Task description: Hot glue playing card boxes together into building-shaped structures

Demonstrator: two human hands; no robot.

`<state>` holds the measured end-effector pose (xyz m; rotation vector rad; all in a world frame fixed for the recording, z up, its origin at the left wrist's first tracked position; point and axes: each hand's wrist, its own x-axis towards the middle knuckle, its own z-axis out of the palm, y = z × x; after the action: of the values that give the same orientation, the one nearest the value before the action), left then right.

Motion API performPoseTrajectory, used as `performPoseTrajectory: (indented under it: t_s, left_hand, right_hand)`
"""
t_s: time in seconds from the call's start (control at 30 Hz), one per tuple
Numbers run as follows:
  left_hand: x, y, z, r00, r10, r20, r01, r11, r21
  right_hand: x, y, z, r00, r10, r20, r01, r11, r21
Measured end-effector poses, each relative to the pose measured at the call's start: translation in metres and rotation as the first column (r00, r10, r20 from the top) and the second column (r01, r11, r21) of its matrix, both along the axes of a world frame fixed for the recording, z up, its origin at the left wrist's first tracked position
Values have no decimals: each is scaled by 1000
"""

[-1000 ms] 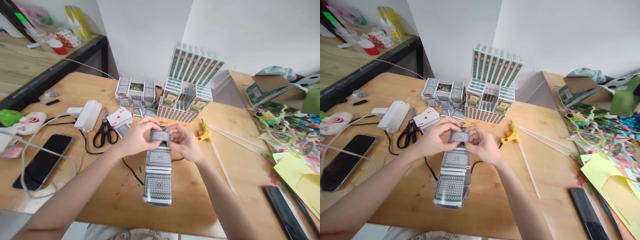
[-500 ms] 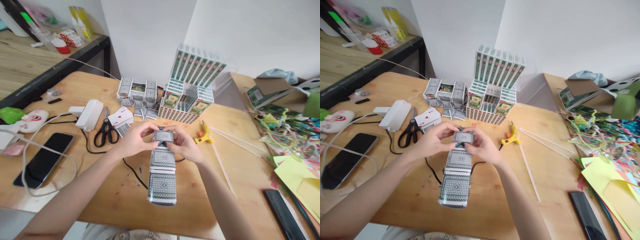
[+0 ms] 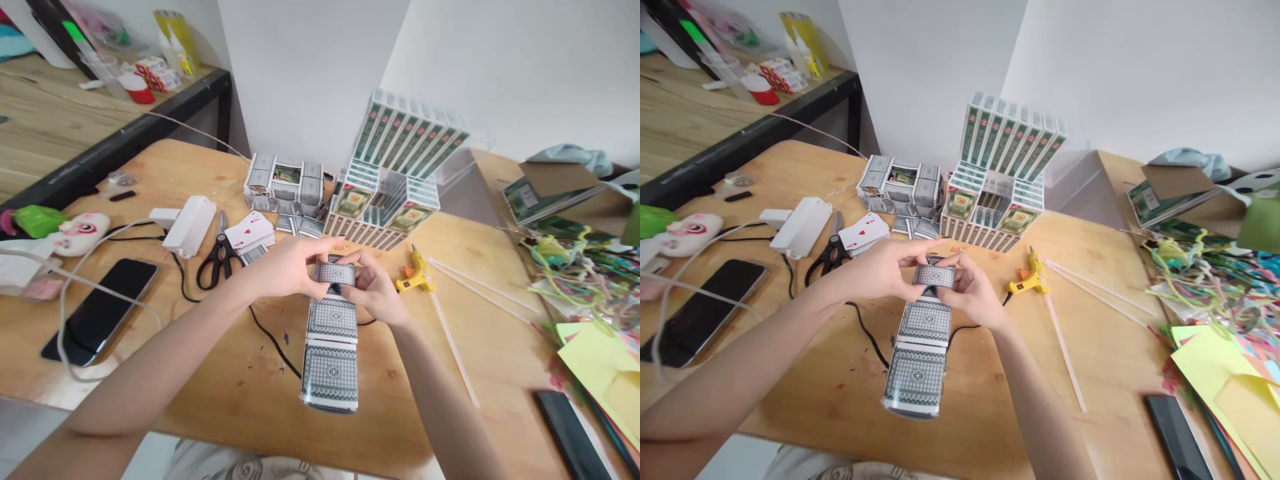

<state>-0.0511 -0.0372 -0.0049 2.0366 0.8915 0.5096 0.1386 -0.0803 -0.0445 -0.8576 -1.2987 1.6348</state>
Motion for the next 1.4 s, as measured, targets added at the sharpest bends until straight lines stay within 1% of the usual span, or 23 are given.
performPoseTrajectory:
  t_s: [0.1,0.17,0.27,0.33,0.4,0.47,0.5,0.53,0.57,0.6,0.63,0.67,0.73,0.8,0.87,0.93,0.97,1.0,1.03,1.2,1.3,1.33,1.4]
  left_hand:
    - [2,0,5,1000,-14,-22,14,1000,14]
    - [3,0,4,1000,-15,-15,16,1000,26]
    - [2,-1,-4,999,4,32,-4,1000,15]
    - [-1,-4,-13,993,31,110,-30,999,-11]
    - [-4,-7,-25,978,54,200,-45,998,-49]
    - [-6,-11,-37,962,75,264,-54,995,-85]
    - [-6,-14,-42,952,69,298,-36,993,-113]
    - [-6,-16,-47,943,36,330,16,988,-154]
    - [-5,-19,-51,930,8,368,70,978,-197]
    - [-4,-21,-54,919,-6,393,108,965,-239]
    - [-3,-23,-56,920,-13,392,132,952,-277]
    - [-1,-25,-57,925,-18,379,142,943,-301]
    - [2,-27,-58,931,-36,364,161,934,-320]
    - [5,-27,-58,925,-47,376,171,937,-304]
    - [8,-27,-58,926,-41,374,155,947,-281]
    - [10,-26,-57,938,-31,345,130,955,-268]
    - [11,-26,-56,944,-28,328,120,957,-264]
    - [13,-25,-55,949,-27,315,114,959,-261]
    - [14,-25,-54,951,-26,308,110,960,-256]
    - [18,-22,-48,956,-57,286,124,967,-223]
    - [20,-22,-45,967,-46,249,104,969,-222]
    - [22,-22,-44,970,-32,241,87,971,-222]
    - [24,-22,-43,971,-8,240,63,974,-220]
  right_hand:
    - [2,0,-1,999,-5,36,4,1000,14]
    - [4,1,-1,997,-19,79,16,999,38]
    - [9,1,3,979,-65,193,46,994,102]
    - [12,-1,10,938,-107,330,63,988,141]
    - [14,-5,18,851,-157,501,64,978,197]
    - [16,-9,27,718,-253,649,38,945,325]
    - [16,-11,31,643,-320,696,7,911,412]
    - [16,-12,35,572,-386,724,-40,868,494]
    - [15,-12,39,510,-438,740,-101,824,558]
    - [14,-12,42,457,-469,756,-172,787,593]
    - [13,-11,46,406,-478,779,-251,761,598]
    - [11,-9,49,350,-467,812,-334,747,574]
    - [7,-2,58,212,-444,870,-494,720,488]
    - [3,7,67,78,-450,889,-635,665,393]
    - [0,17,77,14,-447,894,-750,587,306]
    - [-2,26,85,-5,-400,916,-826,519,222]
    - [-3,30,89,-15,-362,932,-846,501,181]
    - [-3,34,93,-28,-318,948,-856,497,142]
    - [-4,37,96,-45,-276,960,-855,507,106]
    - [-15,51,108,-151,-103,983,-802,594,-61]
    - [-28,57,111,-214,-52,975,-728,675,-124]
    - [-32,59,111,-225,-31,974,-704,697,-140]
    - [-41,61,110,-228,13,974,-677,717,-168]
